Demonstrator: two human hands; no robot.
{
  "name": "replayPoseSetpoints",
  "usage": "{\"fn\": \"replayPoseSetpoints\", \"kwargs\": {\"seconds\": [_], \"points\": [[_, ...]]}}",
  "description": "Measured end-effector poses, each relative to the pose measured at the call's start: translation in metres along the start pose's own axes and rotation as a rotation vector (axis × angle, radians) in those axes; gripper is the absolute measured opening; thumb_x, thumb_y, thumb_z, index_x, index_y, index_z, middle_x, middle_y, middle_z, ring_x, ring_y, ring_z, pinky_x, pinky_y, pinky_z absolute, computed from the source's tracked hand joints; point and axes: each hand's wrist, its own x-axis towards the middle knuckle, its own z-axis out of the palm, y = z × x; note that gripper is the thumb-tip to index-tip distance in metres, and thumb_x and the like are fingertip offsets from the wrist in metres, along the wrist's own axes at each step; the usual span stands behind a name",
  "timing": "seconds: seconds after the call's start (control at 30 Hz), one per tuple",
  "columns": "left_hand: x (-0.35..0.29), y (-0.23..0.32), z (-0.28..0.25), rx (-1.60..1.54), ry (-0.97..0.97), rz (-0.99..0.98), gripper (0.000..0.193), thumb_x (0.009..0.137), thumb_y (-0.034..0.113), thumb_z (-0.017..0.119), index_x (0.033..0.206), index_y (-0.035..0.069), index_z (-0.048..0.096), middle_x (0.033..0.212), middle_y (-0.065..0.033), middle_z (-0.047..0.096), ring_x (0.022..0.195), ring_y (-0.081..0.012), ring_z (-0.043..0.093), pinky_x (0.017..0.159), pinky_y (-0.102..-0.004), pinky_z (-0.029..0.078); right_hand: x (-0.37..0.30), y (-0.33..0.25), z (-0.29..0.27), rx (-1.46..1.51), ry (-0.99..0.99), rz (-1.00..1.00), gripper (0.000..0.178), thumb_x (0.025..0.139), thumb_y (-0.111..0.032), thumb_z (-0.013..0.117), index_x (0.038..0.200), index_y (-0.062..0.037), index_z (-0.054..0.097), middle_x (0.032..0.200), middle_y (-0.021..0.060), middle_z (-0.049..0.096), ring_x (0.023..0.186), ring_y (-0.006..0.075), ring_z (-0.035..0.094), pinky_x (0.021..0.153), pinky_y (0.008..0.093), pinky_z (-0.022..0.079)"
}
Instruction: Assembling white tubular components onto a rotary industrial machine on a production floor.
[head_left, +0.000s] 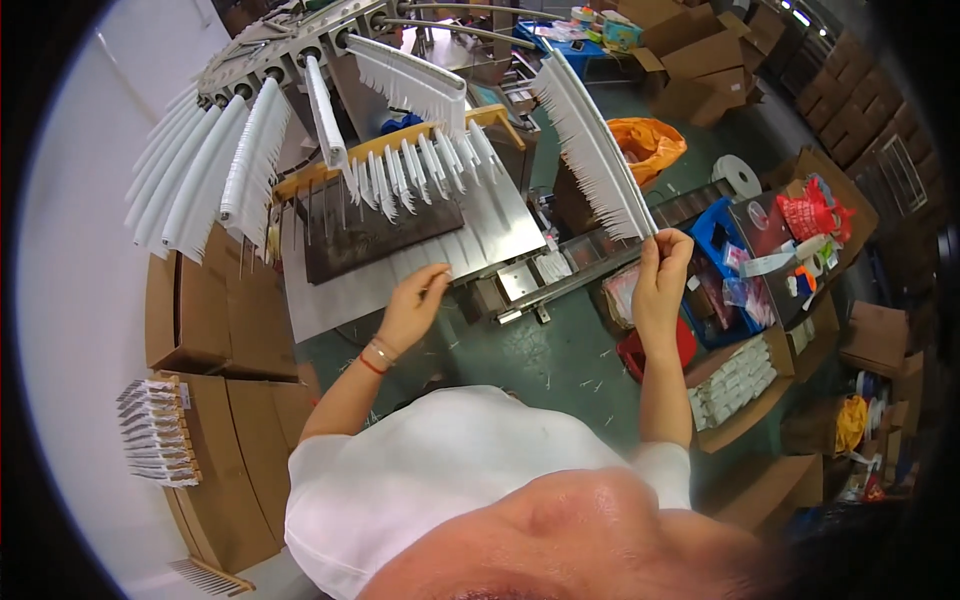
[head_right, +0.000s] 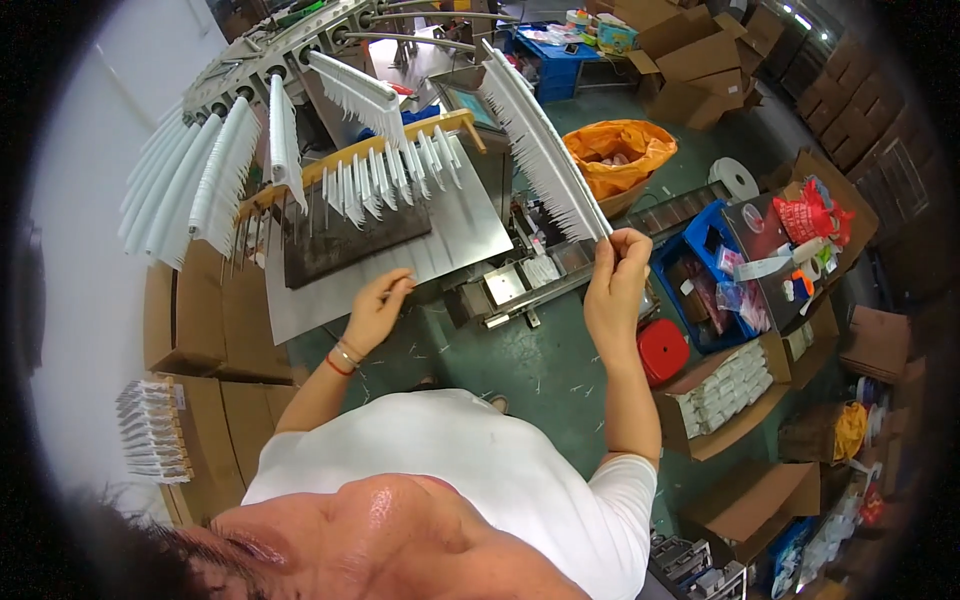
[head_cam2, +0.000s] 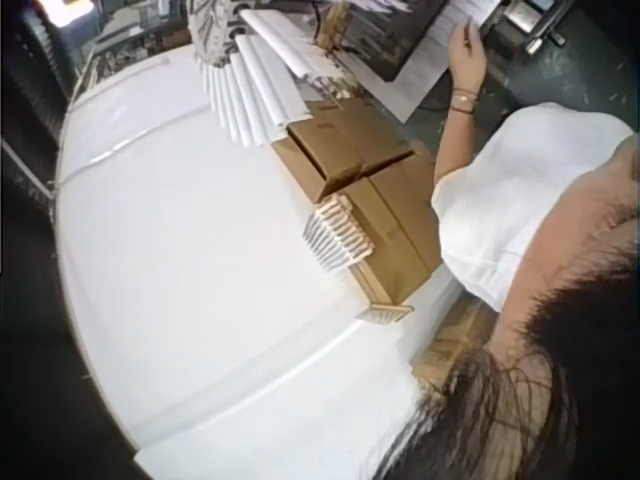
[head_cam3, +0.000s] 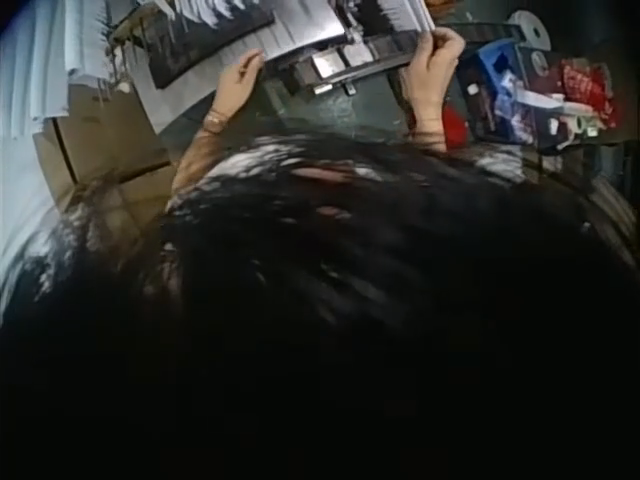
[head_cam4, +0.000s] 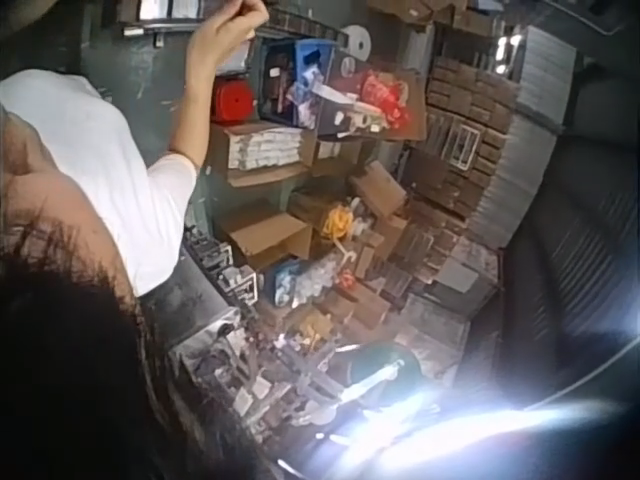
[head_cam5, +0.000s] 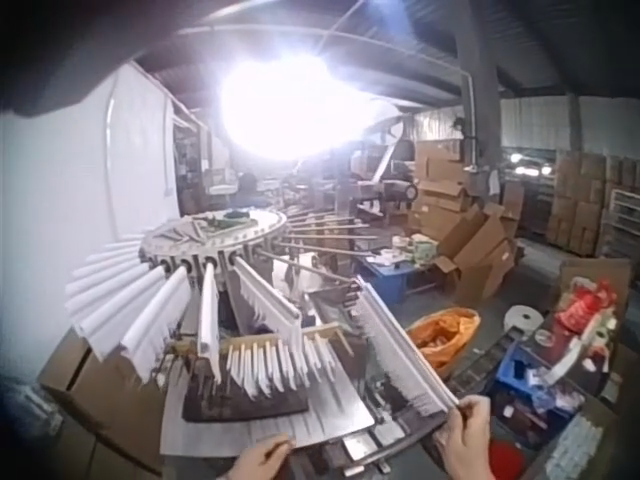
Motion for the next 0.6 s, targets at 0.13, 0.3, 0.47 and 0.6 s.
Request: {"fn": "replayPoseSetpoints", "kwargs": {"seconds": [0.13, 0.3, 0.47, 0.6], "points": [[-0.016, -0.035, -0.040, -0.002, 0.219, -0.122, 0.024, 0.098, 0.016, 0.056, 0.113, -0.001, 0.063, 0.095, -0.0098, 0.069, 0.085, -0.0162, 0.067, 0.076, -0.0286, 0.051, 0.020, -0.011, -0.003, -0.105, -0.073, -0.039, 0.010, 0.099, -0.008, 0.051, 0.106, -0.0024, 0.046, 0.093, 0.0018, 0.047, 0.082, 0.0099, 0.044, 0.076, 0.0228, 0.040], [-0.023, -0.056, -0.076, 0.217, 0.358, -0.088, 0.023, 0.097, 0.016, 0.056, 0.112, 0.001, 0.064, 0.093, -0.0104, 0.069, 0.084, -0.0161, 0.066, 0.075, -0.0279, 0.051, 0.093, -0.041, -0.053, -0.083, -0.300, -0.032, 0.006, 0.099, -0.007, 0.050, 0.105, -0.0056, 0.048, 0.089, -0.0023, 0.044, 0.082, 0.0062, 0.042, 0.073, 0.0185, 0.036], [-0.023, -0.065, -0.087, 0.295, 0.418, -0.029, 0.019, 0.094, 0.014, 0.058, 0.106, 0.001, 0.066, 0.091, -0.0120, 0.067, 0.073, -0.0191, 0.062, 0.066, -0.0299, 0.048, 0.176, -0.078, -0.060, -0.090, -0.560, -0.106, 0.005, 0.099, -0.007, 0.051, 0.104, -0.0060, 0.048, 0.088, -0.0031, 0.044, 0.082, 0.0041, 0.042, 0.072, 0.0175, 0.035], [-0.018, -0.059, -0.089, 0.353, 0.360, 0.014, 0.016, 0.091, 0.011, 0.059, 0.100, 0.000, 0.067, 0.090, -0.0124, 0.064, 0.066, -0.0216, 0.058, 0.062, -0.0323, 0.045, 0.181, -0.096, -0.003, -0.146, -0.525, -0.204, 0.005, 0.099, -0.005, 0.051, 0.103, -0.0052, 0.048, 0.089, -0.0023, 0.045, 0.083, 0.0045, 0.043, 0.072, 0.0186, 0.036]]}}
